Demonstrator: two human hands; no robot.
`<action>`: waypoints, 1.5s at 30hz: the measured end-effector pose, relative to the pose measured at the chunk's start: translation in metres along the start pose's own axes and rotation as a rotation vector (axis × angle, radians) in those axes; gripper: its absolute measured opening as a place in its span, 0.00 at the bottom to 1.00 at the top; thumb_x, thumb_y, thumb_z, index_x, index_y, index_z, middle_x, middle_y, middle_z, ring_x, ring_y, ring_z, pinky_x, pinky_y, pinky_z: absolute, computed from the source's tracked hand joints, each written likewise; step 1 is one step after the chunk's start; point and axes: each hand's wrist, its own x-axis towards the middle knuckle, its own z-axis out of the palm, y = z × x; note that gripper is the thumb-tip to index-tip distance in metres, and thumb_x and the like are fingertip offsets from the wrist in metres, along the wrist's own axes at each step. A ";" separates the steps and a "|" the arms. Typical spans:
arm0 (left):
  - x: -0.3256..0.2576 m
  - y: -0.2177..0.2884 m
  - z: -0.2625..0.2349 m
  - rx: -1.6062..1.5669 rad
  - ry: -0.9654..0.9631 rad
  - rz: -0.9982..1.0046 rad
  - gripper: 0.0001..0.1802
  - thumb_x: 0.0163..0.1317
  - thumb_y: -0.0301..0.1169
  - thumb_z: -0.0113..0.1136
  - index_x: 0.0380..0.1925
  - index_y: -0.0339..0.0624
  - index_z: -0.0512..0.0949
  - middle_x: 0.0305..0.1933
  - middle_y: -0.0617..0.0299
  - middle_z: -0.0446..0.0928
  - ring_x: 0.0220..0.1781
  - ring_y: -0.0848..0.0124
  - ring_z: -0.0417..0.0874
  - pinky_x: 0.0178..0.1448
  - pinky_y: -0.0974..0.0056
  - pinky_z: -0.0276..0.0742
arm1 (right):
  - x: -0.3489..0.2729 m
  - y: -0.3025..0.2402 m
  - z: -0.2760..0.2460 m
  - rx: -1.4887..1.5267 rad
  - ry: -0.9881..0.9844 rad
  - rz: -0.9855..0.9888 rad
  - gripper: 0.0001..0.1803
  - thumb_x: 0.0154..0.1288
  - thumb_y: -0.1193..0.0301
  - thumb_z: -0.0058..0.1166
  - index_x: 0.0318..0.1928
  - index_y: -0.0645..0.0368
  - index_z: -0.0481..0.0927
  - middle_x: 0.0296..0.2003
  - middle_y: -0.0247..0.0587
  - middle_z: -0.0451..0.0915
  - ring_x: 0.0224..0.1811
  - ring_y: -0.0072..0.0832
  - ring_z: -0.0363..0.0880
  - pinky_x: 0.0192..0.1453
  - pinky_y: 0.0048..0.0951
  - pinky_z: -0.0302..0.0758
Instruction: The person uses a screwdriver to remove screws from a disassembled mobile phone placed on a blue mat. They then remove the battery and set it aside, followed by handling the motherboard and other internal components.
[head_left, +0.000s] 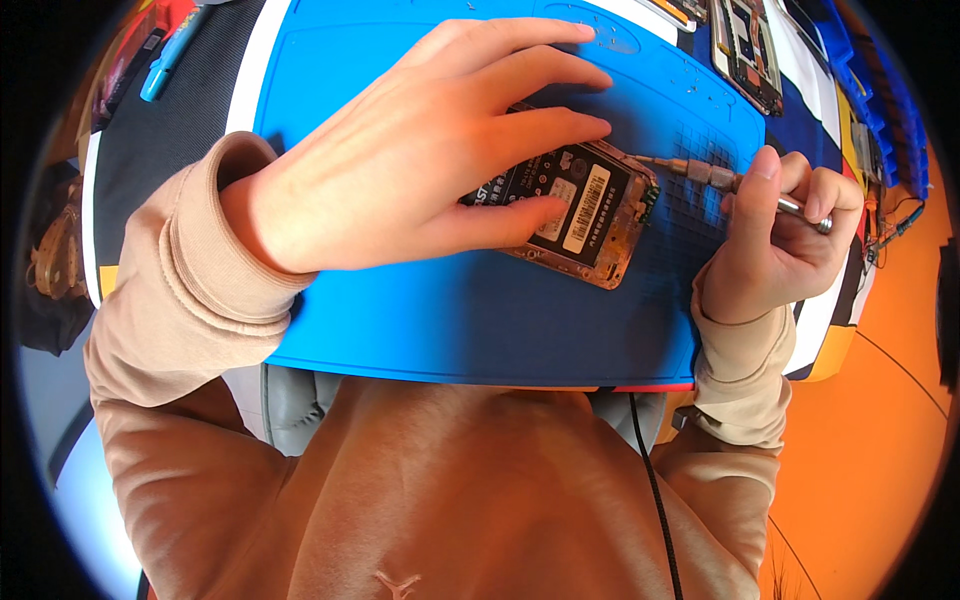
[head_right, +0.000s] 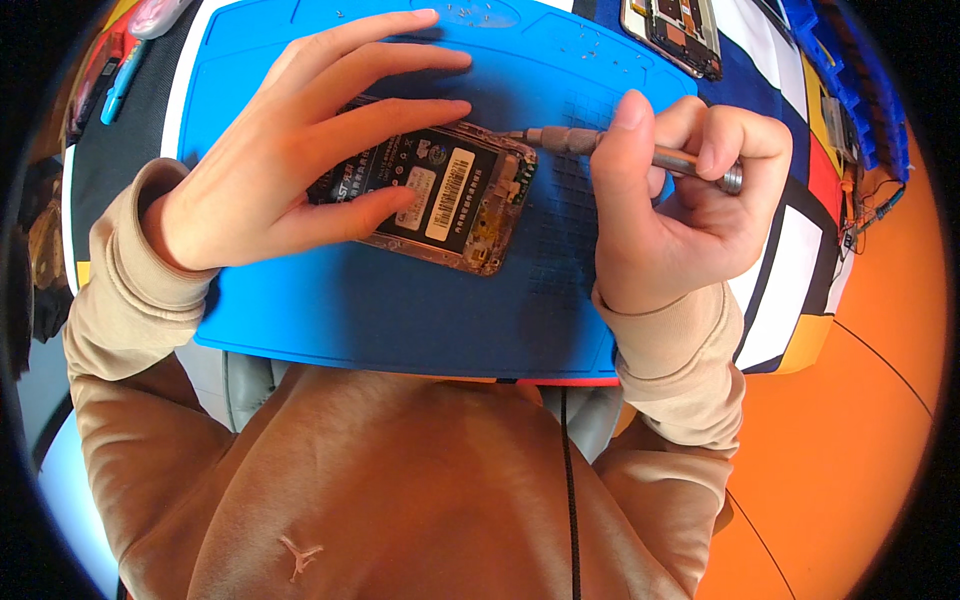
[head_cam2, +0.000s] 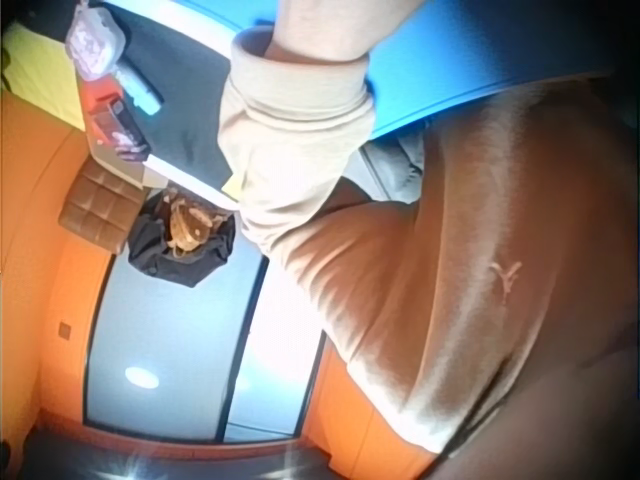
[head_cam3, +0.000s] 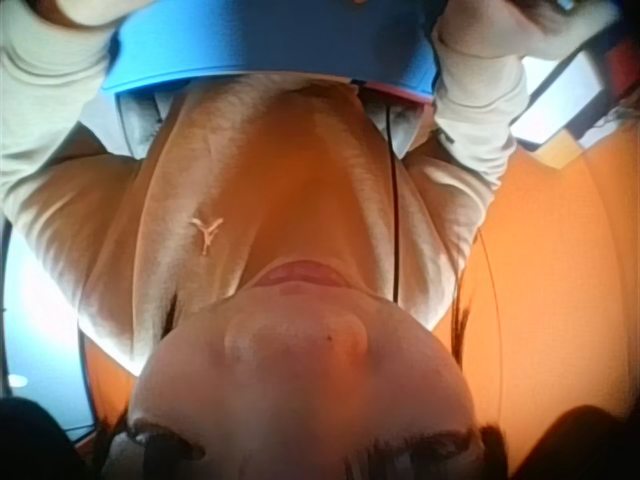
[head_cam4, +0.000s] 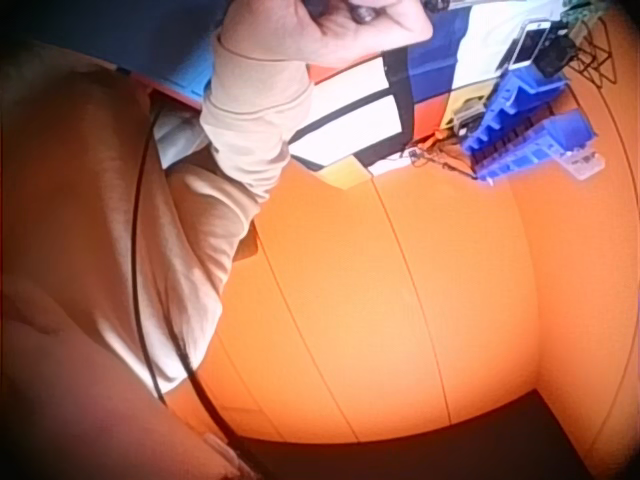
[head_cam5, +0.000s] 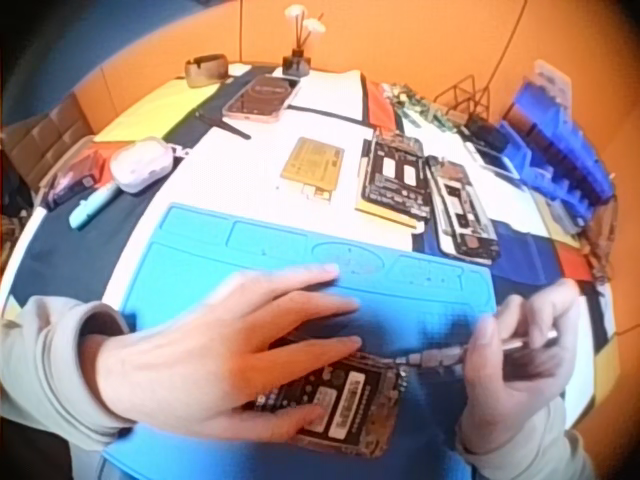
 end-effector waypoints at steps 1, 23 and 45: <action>0.000 -0.001 -0.001 -0.010 -0.031 -0.005 0.27 0.60 0.40 0.64 0.54 0.34 0.77 0.63 0.43 0.71 0.72 0.44 0.63 0.68 0.47 0.65 | 0.000 0.000 0.000 -0.004 0.004 -0.005 0.21 0.60 0.89 0.58 0.38 0.56 0.59 0.21 0.30 0.69 0.22 0.11 0.61 0.29 0.13 0.61; 0.000 0.001 -0.005 0.008 -0.077 -0.027 0.26 0.60 0.40 0.64 0.55 0.35 0.77 0.64 0.43 0.70 0.72 0.44 0.62 0.69 0.45 0.64 | 0.001 0.003 -0.001 -0.026 -0.013 -0.024 0.20 0.60 0.88 0.59 0.37 0.56 0.60 0.21 0.30 0.70 0.22 0.11 0.62 0.29 0.13 0.61; 0.002 0.004 -0.002 0.091 0.015 0.019 0.24 0.60 0.40 0.64 0.51 0.34 0.78 0.57 0.44 0.75 0.66 0.48 0.70 0.65 0.48 0.69 | 0.002 0.000 0.002 -0.012 0.036 0.089 0.19 0.61 0.88 0.58 0.40 0.58 0.61 0.23 0.31 0.71 0.23 0.12 0.63 0.30 0.13 0.62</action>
